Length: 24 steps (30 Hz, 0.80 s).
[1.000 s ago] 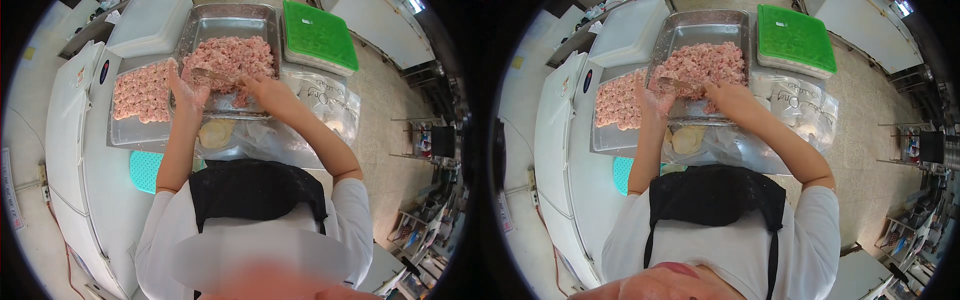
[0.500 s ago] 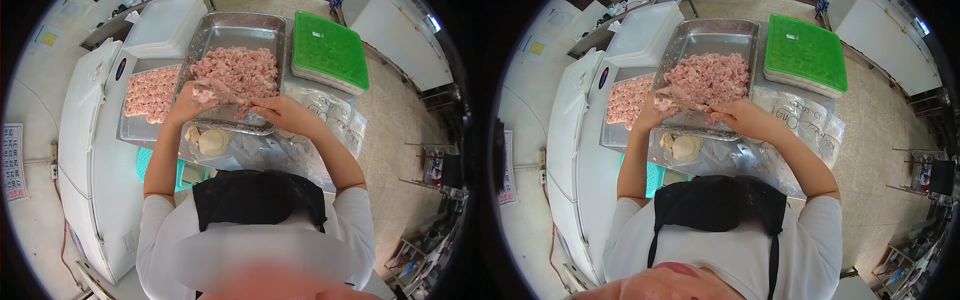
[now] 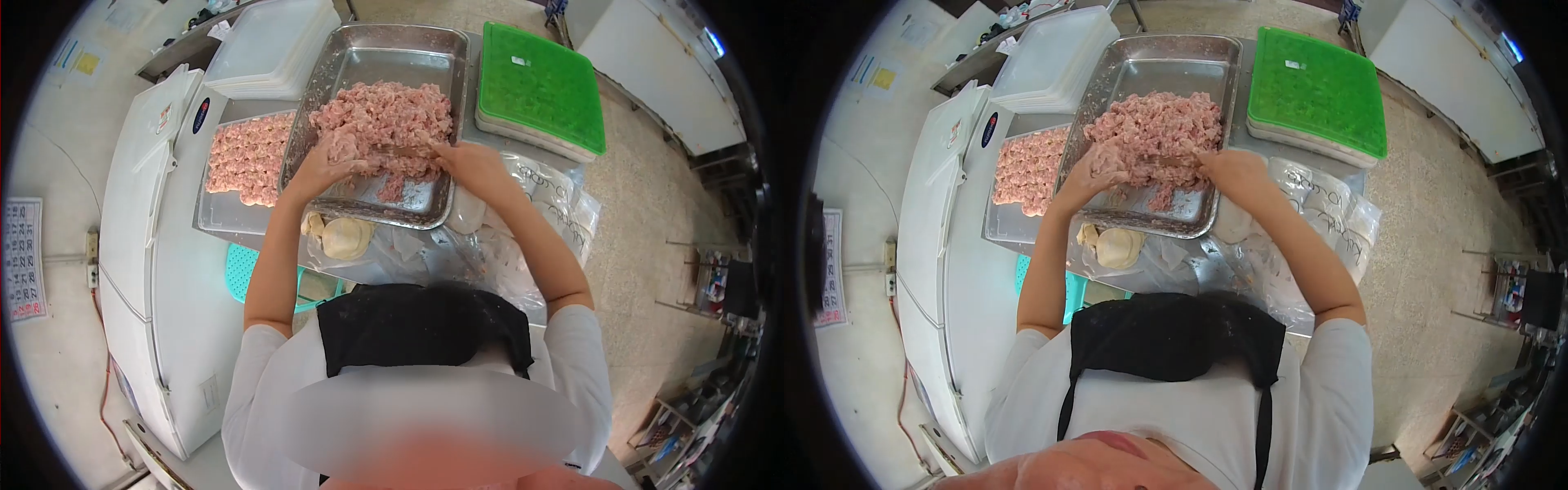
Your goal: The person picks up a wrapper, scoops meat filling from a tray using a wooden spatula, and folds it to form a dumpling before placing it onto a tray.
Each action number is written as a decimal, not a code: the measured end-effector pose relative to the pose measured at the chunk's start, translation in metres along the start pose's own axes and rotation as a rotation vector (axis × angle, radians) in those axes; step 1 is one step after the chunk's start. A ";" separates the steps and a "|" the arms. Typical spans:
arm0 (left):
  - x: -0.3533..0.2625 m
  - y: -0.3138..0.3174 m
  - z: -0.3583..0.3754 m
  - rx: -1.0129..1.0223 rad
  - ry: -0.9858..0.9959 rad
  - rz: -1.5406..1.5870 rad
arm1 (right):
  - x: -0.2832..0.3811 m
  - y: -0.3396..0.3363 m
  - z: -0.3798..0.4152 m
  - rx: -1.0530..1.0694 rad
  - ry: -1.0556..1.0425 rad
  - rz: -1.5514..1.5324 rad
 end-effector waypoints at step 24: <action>-0.019 -0.035 0.029 0.225 0.122 0.215 | 0.059 -0.003 0.036 -0.076 0.259 0.116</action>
Point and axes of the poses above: each hand's wrist, its own z-axis away from the middle knuckle, its own y-axis out of the palm, x = y × z, the point moved 1 cm from there along -z, towards the middle knuckle, and after that the axes turned 7 degrees about -y, right-handed, at the moved point
